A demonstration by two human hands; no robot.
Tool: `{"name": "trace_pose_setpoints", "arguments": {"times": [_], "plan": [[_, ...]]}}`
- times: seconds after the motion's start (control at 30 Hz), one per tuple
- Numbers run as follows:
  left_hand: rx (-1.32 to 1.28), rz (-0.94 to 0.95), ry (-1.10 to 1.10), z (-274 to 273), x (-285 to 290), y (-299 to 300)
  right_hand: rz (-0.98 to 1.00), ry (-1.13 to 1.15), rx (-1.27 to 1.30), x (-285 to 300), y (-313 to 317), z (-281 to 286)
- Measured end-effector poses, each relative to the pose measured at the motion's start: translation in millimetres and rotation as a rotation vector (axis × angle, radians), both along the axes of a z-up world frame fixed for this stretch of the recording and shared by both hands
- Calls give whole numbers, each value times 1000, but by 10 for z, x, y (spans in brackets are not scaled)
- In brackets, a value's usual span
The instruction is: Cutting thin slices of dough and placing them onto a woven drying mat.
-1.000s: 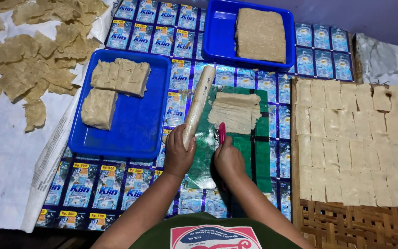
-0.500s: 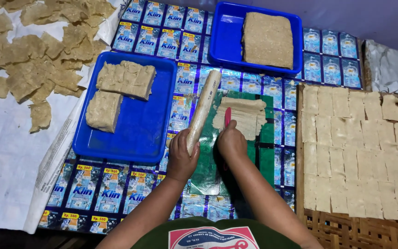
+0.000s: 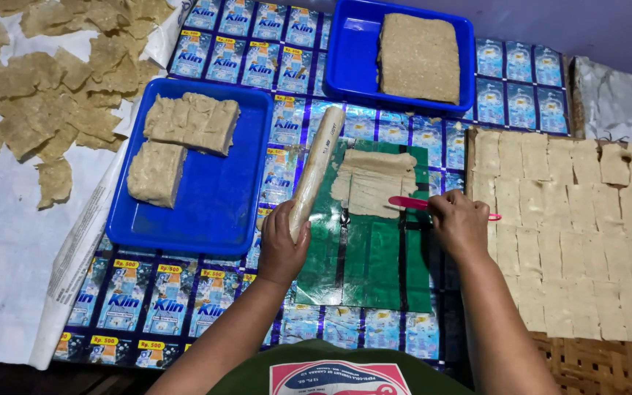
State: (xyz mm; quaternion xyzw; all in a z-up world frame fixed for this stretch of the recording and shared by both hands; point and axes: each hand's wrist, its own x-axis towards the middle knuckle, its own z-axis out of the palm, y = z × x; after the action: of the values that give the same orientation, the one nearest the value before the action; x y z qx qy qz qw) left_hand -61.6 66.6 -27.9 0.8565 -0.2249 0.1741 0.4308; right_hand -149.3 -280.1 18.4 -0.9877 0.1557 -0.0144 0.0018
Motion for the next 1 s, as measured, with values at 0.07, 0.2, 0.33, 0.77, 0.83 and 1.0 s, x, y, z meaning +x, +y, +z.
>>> {"name": "trace_pose_setpoints", "arguments": {"times": [0.07, 0.2, 0.33, 0.77, 0.83, 1.0], "plan": [[5, 0, -4, -6, -8, -8, 16, 3, -12, -49, -58, -31], [4, 5, -5, 31, -3, -18, 64, 4, -32, -108, -214, -180], [5, 7, -10, 31, -16, -16, 72, -14, -20, -118, -174, -186], [3, 7, -37, 43, -14, -12, 193, -144, 48, 179, 288, -352], [-1, 2, -30, 61, -19, -14, 206, -171, 66, 244, 411, -334], [0, -1, -43, 34, -2, -9, 243, -205, 95, 349, 588, -306]]}}
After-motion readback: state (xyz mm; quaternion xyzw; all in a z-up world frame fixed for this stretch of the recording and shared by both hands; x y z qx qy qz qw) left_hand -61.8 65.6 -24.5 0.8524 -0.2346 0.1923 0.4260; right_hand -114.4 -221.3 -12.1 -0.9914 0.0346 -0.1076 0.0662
